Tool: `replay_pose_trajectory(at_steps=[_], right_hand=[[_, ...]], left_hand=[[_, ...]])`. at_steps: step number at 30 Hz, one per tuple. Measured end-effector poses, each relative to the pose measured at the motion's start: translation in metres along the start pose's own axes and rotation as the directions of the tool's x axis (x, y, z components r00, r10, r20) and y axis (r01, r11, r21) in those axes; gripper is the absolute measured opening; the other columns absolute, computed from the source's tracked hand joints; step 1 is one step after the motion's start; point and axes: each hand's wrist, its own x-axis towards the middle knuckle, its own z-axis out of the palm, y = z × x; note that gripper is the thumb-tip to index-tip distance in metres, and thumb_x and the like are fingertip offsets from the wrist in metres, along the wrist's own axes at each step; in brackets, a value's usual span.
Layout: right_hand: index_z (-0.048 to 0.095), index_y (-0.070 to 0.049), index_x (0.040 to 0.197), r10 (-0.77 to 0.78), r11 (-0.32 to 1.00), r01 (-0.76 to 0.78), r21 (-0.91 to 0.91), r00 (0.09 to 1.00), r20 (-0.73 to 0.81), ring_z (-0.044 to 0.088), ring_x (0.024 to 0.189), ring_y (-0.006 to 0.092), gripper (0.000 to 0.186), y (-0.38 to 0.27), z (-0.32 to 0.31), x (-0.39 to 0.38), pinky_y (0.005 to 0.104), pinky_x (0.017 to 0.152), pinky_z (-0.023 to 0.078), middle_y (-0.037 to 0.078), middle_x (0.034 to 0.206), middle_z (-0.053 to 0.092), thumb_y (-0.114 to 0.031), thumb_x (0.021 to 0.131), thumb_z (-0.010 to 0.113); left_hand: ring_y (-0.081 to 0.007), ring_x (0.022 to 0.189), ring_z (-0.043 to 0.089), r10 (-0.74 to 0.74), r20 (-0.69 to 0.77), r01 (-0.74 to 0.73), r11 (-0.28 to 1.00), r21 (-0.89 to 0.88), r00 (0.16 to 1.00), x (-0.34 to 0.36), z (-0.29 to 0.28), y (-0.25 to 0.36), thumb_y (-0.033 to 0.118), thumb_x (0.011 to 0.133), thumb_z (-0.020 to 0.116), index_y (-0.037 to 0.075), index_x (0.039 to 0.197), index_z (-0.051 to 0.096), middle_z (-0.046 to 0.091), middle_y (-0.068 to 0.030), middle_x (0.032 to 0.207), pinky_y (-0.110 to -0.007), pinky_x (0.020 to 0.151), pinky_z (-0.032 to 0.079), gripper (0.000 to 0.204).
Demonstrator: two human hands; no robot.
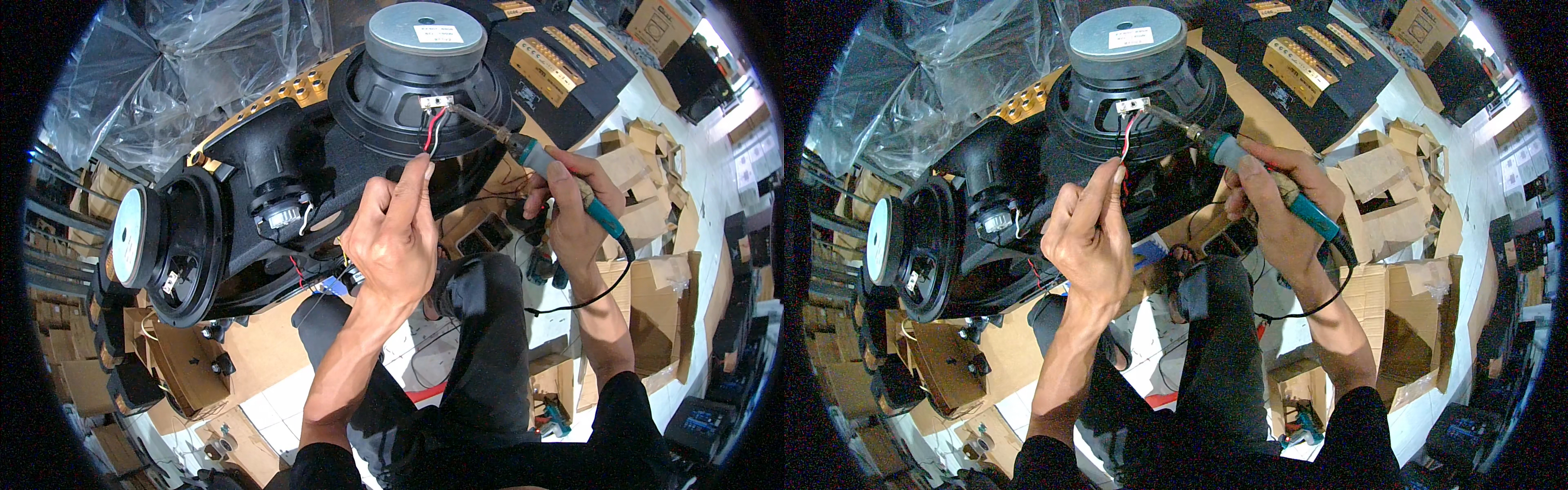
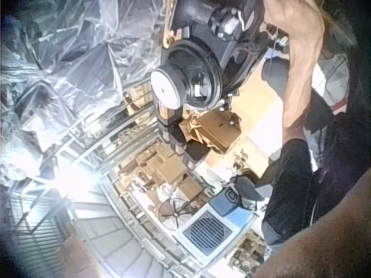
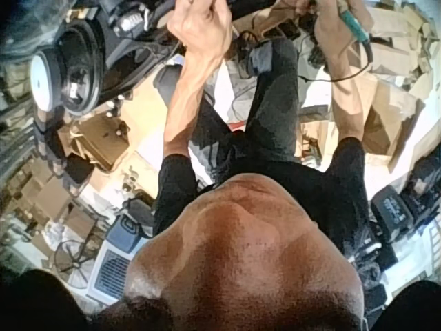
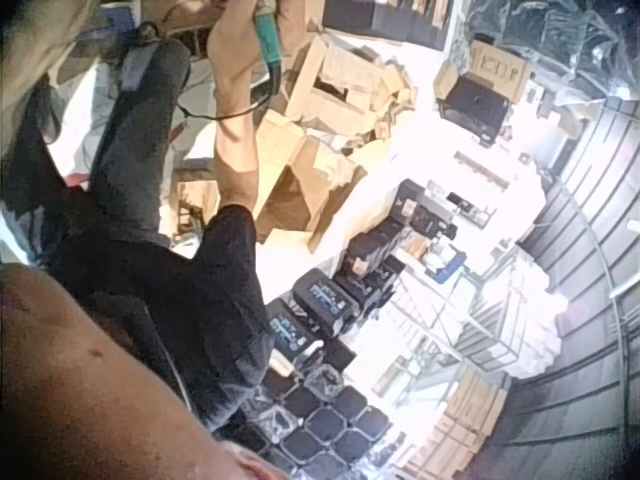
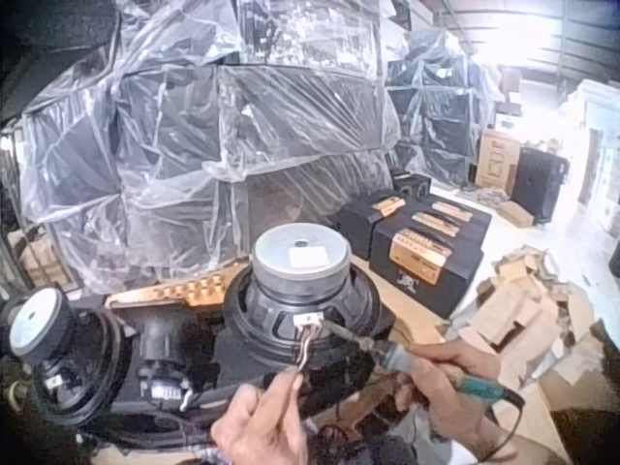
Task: The person is repairing a speaker by soldering wires to the terminals and securing a component with a drill. They use a soldering iron to connect wires and a power drill to fasten a screw.
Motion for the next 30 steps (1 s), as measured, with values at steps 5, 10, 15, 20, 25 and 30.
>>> replay_pose_trajectory(at_steps=[5, 10, 15, 20, 25, 30], right_hand=[[0.060, 0.010, 0.098, -0.006, 1.000, 0.006, 0.006, 1.000, -0.021, 0.057, 0.048, 0.0141, 0.023, -0.0019, 0.0025, -0.0007, 0.0250, 0.043, 0.045, 0.015, 0.068, 0.061, -0.011, 0.090, 0.054], [0.059, 0.010, 0.099, -0.024, 0.998, 0.027, 0.059, 0.999, -0.048, 0.056, 0.048, 0.0138, 0.023, 0.0028, 0.0011, -0.0009, 0.0244, 0.042, 0.045, 0.015, 0.068, 0.061, -0.011, 0.090, 0.054], [0.059, 0.008, 0.101, 0.030, 0.994, -0.032, 0.107, 0.999, 0.018, 0.059, 0.054, 0.0138, 0.019, 0.0030, -0.0033, -0.0015, 0.0245, 0.048, 0.049, 0.013, 0.074, 0.063, -0.008, 0.090, 0.057], [0.059, 0.007, 0.100, 0.023, 0.991, -0.026, 0.132, 0.999, 0.024, 0.059, 0.053, 0.0135, 0.019, 0.0045, -0.0037, -0.0019, 0.0247, 0.048, 0.049, 0.013, 0.074, 0.063, -0.009, 0.090, 0.057], [0.059, 0.007, 0.100, 0.024, 0.991, -0.028, 0.129, 0.999, 0.033, 0.059, 0.053, 0.0133, 0.019, 0.0076, -0.0020, -0.0020, 0.0249, 0.047, 0.049, 0.013, 0.073, 0.063, -0.009, 0.090, 0.056], [0.060, 0.007, 0.099, 0.069, 0.991, -0.070, 0.110, 0.998, 0.015, 0.059, 0.053, 0.0130, 0.019, 0.0028, -0.0030, -0.0011, 0.0246, 0.048, 0.049, 0.013, 0.074, 0.064, -0.009, 0.090, 0.057]], left_hand=[[-0.0104, 0.047, 0.037, -0.011, 0.027, 0.011, 1.000, 0.028, 1.000, 0.0005, -0.0025, 0.0031, -0.003, 0.077, 0.069, 0.003, 0.097, 0.070, 0.039, -0.0041, 0.055, -0.026, 0.043, 0.030, 0.021], [-0.0113, 0.047, 0.039, -0.009, -0.015, 0.010, 1.000, 0.022, 1.000, -0.0010, -0.0005, -0.0006, -0.002, 0.077, 0.069, 0.003, 0.097, 0.070, 0.043, -0.0049, 0.057, -0.026, 0.043, 0.032, 0.021], [-0.0105, 0.049, 0.038, -0.036, 0.000, 0.036, 0.999, 0.006, 0.999, -0.0004, -0.0004, 0.0009, -0.003, 0.078, 0.069, 0.002, 0.097, 0.070, 0.043, -0.0048, 0.056, -0.025, 0.044, 0.031, 0.020], [-0.0097, 0.048, 0.037, -0.025, 0.005, 0.025, 1.000, 0.019, 1.000, 0.0004, 0.0000, 0.0033, -0.003, 0.078, 0.068, 0.002, 0.097, 0.070, 0.041, -0.0040, 0.056, -0.025, 0.043, 0.029, 0.020], [-0.0094, 0.047, 0.036, -0.024, 0.015, 0.024, 1.000, 0.013, 1.000, -0.0003, -0.0006, 0.0022, -0.003, 0.078, 0.068, 0.003, 0.097, 0.070, 0.038, -0.0038, 0.055, -0.026, 0.043, 0.029, 0.020], [-0.0097, 0.047, 0.036, -0.011, 0.016, 0.011, 1.000, 0.004, 1.000, 0.0009, 0.0024, 0.0011, -0.003, 0.078, 0.068, 0.004, 0.097, 0.070, 0.038, -0.0039, 0.054, -0.026, 0.042, 0.029, 0.020]])
